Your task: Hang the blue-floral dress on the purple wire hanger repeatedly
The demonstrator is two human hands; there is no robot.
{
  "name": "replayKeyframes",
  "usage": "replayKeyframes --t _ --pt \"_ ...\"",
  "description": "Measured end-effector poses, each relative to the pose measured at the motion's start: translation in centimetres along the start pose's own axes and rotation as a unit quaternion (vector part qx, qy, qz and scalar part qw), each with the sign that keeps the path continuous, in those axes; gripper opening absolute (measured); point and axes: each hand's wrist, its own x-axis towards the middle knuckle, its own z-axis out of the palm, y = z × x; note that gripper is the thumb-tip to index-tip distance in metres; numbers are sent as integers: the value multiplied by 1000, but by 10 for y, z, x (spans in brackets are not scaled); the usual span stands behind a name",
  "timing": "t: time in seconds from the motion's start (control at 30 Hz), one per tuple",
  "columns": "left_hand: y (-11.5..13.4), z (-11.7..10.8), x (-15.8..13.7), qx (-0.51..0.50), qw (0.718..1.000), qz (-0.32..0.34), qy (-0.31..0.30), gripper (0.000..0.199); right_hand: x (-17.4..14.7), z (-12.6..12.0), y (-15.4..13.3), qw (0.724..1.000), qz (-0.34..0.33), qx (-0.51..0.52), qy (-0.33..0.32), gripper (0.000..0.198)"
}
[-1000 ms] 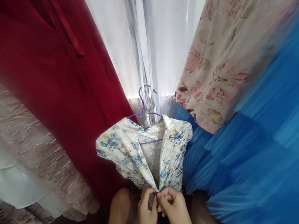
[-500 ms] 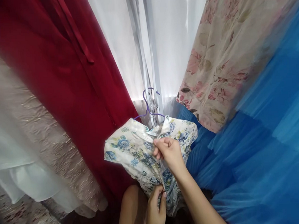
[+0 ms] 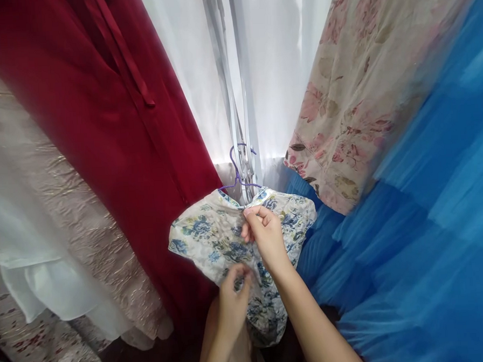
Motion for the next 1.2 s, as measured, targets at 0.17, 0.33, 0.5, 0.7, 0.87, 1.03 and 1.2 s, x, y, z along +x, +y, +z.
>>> replayKeyframes --t 0.17,0.33,0.5,0.7,0.87,1.03,1.2 --pt "86 -27 86 -14 988 148 48 36 -3 2 -10 999 -4 -24 -40 22" --pt "115 -29 128 103 975 198 16 22 7 -2 -5 996 -15 -70 -57 28" --pt "110 -24 133 15 983 164 78 23 16 -10 3 988 -10 -120 -92 29" --pt "119 -17 131 -72 979 150 118 24 16 -15 8 979 -9 -181 -93 24" --pt "126 -52 152 -209 947 139 198 22 1 -34 16 970 20 -217 -107 26" --pt "89 -119 183 -367 878 49 302 21 -24 -38 14 965 40 -218 -140 28" --pt "30 -134 178 -452 814 -151 333 29 -35 -29 30 952 54 -259 -157 20"
